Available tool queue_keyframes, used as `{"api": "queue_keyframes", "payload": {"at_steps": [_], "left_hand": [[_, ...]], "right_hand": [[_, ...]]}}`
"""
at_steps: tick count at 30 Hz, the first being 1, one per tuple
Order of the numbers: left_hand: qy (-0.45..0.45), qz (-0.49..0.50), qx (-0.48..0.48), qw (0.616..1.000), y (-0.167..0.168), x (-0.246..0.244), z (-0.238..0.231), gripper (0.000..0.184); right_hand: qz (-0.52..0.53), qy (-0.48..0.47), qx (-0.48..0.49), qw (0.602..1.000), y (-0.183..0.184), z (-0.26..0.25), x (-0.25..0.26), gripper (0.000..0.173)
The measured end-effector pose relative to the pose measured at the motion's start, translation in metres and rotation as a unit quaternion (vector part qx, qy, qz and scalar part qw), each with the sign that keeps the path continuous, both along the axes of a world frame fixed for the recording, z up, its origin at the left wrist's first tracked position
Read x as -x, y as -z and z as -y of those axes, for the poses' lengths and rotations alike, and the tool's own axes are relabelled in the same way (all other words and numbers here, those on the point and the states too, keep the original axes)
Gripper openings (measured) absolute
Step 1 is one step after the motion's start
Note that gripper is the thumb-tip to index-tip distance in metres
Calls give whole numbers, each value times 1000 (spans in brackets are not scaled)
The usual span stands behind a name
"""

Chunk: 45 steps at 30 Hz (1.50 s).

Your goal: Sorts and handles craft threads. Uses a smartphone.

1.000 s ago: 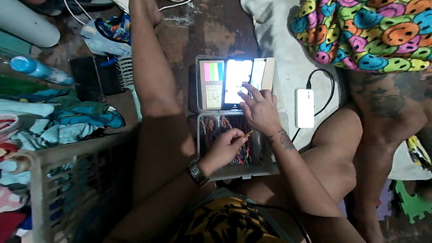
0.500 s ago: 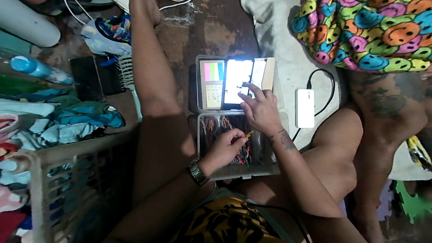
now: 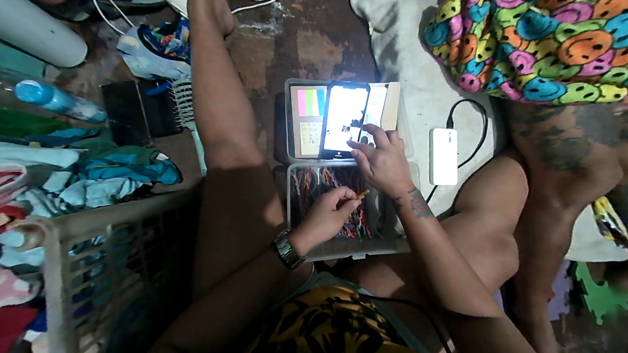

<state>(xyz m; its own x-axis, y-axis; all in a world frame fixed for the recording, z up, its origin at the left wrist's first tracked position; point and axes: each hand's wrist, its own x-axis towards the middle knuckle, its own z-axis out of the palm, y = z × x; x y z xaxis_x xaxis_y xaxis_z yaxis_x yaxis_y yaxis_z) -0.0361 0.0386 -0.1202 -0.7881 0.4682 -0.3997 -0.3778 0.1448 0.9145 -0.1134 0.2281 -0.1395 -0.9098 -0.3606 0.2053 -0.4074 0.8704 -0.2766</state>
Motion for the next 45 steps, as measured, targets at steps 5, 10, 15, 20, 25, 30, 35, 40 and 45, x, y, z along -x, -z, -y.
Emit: {"api": "queue_keyframes", "payload": {"at_steps": [5, 10, 15, 20, 25, 30, 35, 40, 45], "left_hand": [[4, 1, 1, 1000, 0, 0, 0, 20], [6, -7, -2, 1000, 2, -1, 0, 20], [11, -7, 1, 1000, 2, -1, -1, 21], [14, -4, 3, 1000, 1, -1, -1, 21], [13, -3, 2, 1000, 1, -1, -1, 21], [9, -2, -1, 1000, 2, -2, -2, 20], [13, -2, -1, 1000, 1, -2, -2, 21], [14, -3, 1, 1000, 1, -2, -2, 21], [16, -3, 0, 1000, 2, -2, -2, 21]], "right_hand": [[-4, -9, -1, 1000, 2, -2, 0, 50], [-5, -16, -1, 1000, 1, -3, 0, 51], [-2, -15, 0, 1000, 1, -3, -1, 51], [-12, -17, 5, 1000, 2, -3, -1, 50], [-15, -19, 4, 1000, 3, -4, -1, 50], [-14, -18, 3, 1000, 2, -4, -1, 50], [-12, -17, 4, 1000, 4, -4, 0, 48], [-9, -13, 6, 1000, 3, -4, 0, 48], [-2, -8, 16, 1000, 1, -3, 0, 48]]}}
